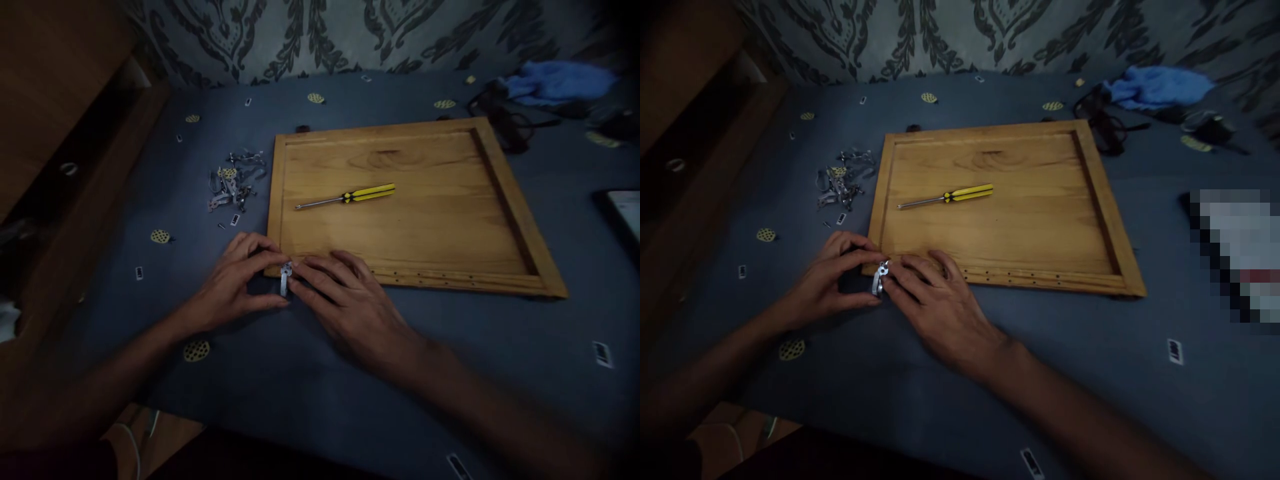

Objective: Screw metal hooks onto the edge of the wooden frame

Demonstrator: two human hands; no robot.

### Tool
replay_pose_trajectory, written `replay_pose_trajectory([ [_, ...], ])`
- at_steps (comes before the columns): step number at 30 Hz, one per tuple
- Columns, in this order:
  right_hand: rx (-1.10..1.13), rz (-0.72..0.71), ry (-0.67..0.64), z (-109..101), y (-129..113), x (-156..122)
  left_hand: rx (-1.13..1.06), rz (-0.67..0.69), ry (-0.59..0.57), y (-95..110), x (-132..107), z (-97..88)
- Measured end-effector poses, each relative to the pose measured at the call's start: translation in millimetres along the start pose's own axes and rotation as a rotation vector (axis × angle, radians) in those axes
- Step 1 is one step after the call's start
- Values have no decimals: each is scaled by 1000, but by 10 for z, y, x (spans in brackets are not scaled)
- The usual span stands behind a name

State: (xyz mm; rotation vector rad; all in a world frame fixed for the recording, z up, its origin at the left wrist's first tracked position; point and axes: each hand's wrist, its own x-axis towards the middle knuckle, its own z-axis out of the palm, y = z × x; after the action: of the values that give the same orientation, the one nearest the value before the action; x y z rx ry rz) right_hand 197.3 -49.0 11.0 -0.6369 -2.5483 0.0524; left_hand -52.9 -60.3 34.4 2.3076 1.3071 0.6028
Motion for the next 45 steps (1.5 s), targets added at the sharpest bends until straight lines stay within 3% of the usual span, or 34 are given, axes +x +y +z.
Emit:
replay_pose_trajectory([
  [9,-8,-5,13,-26,-8,24,-22,-26,8,-8,4,25],
  [17,40,32,-58,-47,11,-9,-22,27,75,-69,-32,111],
  [19,64,29,-19,-83,45,-15,-19,43,91,-97,-58,134],
  [24,-35,157,2,-223,355,83,-1,51,169,-241,-105,235],
  [27,-141,427,-93,-278,638,190,-22,50,190,-280,-99,273],
  [29,-163,526,-131,-283,789,242,-41,24,204,-270,-91,277],
  [37,-115,503,-181,-247,951,240,-7,-16,192,-230,-44,265],
  [45,16,494,-106,-265,963,219,47,-13,193,-254,-60,259],
])
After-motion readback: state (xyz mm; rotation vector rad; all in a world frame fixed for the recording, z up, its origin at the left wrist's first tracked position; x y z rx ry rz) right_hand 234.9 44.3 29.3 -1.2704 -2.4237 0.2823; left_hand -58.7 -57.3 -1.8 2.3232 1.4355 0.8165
